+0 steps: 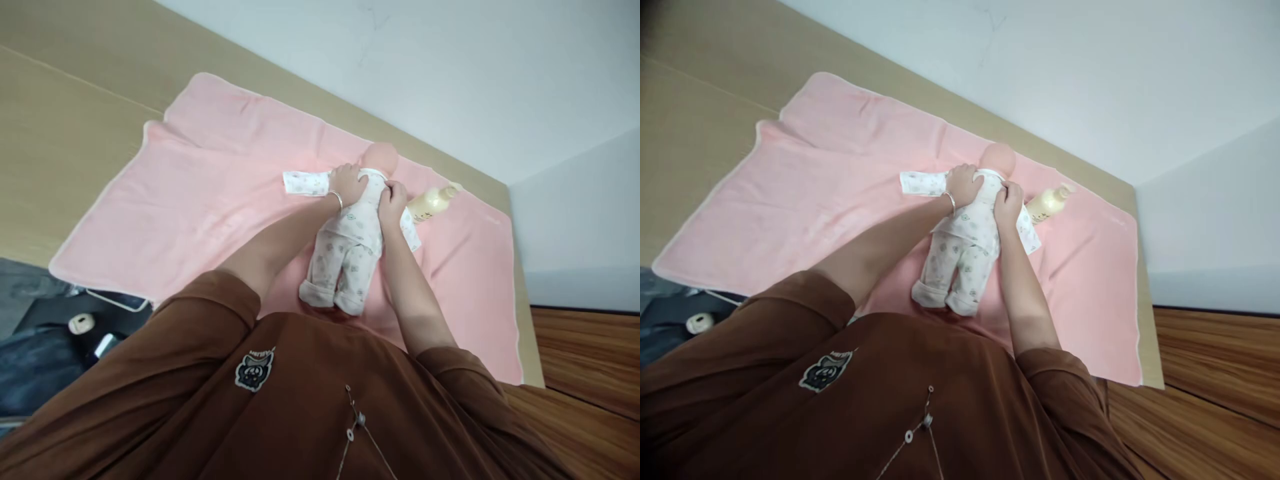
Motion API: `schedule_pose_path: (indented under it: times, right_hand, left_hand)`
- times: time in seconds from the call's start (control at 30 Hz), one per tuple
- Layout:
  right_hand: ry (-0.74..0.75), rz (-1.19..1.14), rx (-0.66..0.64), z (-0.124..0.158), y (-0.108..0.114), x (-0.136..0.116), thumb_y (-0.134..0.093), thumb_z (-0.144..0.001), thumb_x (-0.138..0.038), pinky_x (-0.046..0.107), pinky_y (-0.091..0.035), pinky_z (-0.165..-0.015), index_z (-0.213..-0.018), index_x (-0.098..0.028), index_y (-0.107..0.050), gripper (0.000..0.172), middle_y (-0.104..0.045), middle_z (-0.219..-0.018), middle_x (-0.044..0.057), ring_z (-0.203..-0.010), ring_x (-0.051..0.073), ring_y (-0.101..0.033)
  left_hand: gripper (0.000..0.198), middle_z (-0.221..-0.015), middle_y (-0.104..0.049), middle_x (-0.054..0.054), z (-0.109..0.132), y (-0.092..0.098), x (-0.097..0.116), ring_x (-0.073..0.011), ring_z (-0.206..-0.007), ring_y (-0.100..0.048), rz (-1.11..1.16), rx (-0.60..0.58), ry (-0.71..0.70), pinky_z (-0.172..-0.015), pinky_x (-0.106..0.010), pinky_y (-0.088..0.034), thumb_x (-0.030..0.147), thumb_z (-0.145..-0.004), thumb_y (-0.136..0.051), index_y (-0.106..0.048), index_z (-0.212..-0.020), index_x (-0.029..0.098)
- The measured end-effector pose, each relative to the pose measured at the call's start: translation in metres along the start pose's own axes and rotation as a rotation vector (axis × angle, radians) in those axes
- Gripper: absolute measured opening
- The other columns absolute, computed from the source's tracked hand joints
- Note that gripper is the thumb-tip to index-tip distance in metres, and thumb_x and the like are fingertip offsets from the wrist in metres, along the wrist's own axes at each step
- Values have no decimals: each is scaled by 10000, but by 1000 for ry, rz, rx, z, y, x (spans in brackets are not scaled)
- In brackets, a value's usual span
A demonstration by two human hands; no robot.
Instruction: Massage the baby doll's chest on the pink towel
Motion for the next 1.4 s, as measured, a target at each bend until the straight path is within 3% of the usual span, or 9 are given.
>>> schedule_pose_path:
  times: [0.2, 0.43, 0.57, 0.97, 1.4]
  right_hand:
    - [-41, 66, 0, 10, 9, -4, -357, -838, -202, 386, -417, -868, -901, -181, -562, 215, -565, -919, 51, -914, 205, -515]
    - [-98, 157, -7, 13, 12, -2, -367, -824, -190, 396, -424, -850, -881, -196, -573, 214, -568, -892, 51, -900, 213, -514]
    - [-103, 160, -2, 13, 10, 0, -363, -825, -190, 390, -417, -851, -874, -192, -565, 208, -565, -893, 52, -900, 213, -508]
    - [-23, 45, 30, 13, 7, 3, -346, -831, -207, 372, -417, -882, -930, -176, -573, 249, -583, -933, 59, -933, 201, -522]
    - [-12, -96, 65, 6, 0, 16, -411, -790, -208, 378, -448, -854, -873, -173, -618, 226, -617, -894, 56, -895, 207, -558]
  left_hand:
    - [294, -1046, -565, -133, 11, 3, 4, -293, -1060, -477, 87, 36, -32, -980, -409, -319, 337, -918, -405, -567, -1030, 119]
    - [293, -1089, -536, -174, 14, 11, 7, -321, -1119, -432, 181, -66, -24, -1015, -443, -274, 309, -915, -400, -551, -1063, 106]
    - [305, -1081, -541, -171, 14, 10, 7, -323, -1106, -436, 173, -56, -24, -1014, -444, -268, 321, -911, -391, -554, -1058, 110]
    - [274, -1014, -571, -127, 10, 8, 6, -295, -1027, -479, 74, 56, -32, -969, -412, -321, 315, -888, -412, -578, -1027, 146]
    - [284, -1096, -561, -106, 7, 3, -1, -283, -1100, -460, 24, -1, 20, -996, -411, -307, 323, -913, -382, -562, -1071, 170]
Point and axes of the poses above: each hand's wrist, its own z-axis away from the middle knuckle, its own y-axis out of the back of the hand, x = y × z, the point moved 5 cm from there along -z, towards the middle knuckle
